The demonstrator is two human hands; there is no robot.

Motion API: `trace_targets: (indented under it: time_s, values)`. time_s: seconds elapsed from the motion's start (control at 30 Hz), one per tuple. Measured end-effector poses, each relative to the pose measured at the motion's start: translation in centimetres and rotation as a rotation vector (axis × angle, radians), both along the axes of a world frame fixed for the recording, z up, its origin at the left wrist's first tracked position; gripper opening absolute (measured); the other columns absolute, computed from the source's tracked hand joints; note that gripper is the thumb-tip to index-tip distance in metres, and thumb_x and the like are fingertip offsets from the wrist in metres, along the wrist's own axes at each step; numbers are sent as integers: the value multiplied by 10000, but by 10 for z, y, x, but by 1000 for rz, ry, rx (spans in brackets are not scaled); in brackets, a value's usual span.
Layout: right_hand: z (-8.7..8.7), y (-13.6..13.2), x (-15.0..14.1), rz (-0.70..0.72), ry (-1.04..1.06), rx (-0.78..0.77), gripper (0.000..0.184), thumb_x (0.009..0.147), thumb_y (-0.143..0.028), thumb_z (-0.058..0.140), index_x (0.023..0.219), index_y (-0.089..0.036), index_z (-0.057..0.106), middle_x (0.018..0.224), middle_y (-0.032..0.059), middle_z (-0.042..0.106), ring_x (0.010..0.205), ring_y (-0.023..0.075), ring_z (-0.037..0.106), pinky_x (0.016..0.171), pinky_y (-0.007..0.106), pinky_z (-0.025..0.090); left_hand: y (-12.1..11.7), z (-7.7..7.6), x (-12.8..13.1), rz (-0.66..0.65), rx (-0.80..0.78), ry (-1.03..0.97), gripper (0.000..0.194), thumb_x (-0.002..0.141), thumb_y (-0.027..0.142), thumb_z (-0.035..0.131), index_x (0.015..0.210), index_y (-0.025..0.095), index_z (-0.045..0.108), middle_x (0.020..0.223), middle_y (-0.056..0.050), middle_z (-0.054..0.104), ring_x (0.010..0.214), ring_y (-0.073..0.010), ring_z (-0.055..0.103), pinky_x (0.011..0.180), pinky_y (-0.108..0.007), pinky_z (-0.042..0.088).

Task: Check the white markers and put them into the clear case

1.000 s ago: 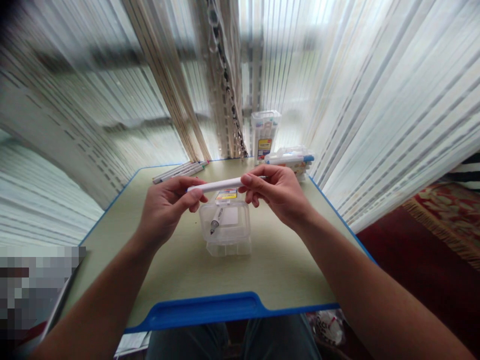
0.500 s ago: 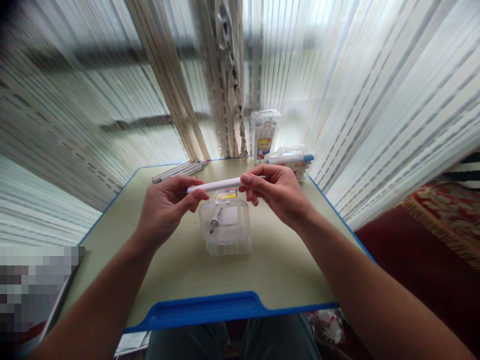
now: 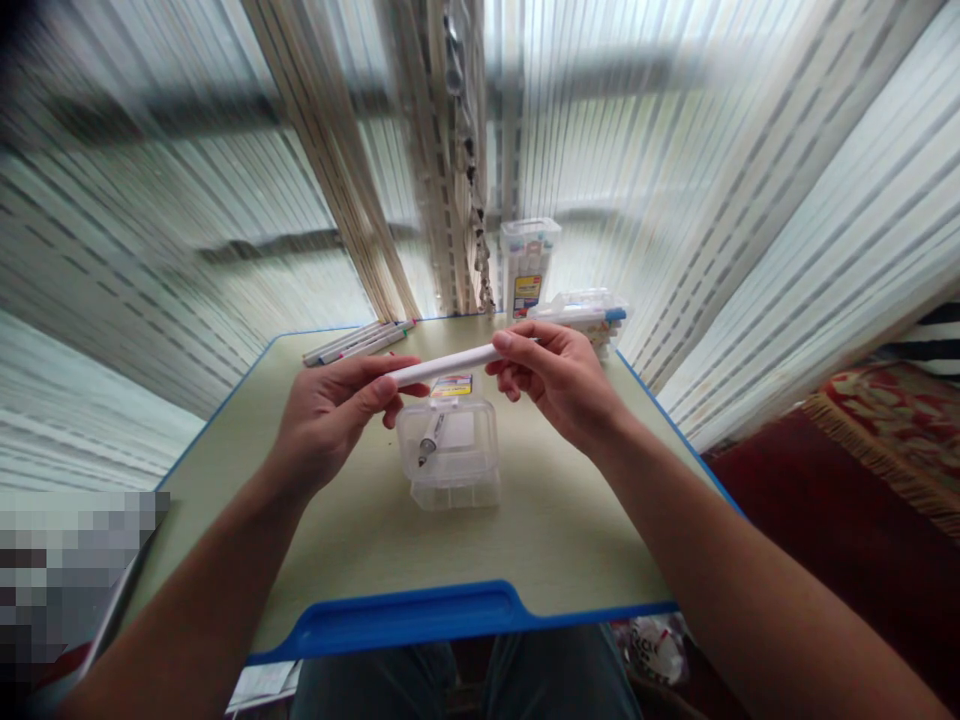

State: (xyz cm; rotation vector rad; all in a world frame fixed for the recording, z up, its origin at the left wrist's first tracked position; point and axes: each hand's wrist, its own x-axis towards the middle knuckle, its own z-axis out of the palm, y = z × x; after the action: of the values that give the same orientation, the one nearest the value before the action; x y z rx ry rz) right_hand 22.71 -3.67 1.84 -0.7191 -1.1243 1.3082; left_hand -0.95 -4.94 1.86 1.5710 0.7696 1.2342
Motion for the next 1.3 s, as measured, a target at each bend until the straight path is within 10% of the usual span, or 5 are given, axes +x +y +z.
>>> trace_targets:
  time_s: [1.3]
  values:
    - [-2,-3,0,76,-76,31,200,688,-286,903,831,-180,812,576,3,664,435,65,507,388,189,347,1,4,6,180,45,70,223,718,289,864,811,135,733,613,22,618,498,-57,476,437,-165,345]
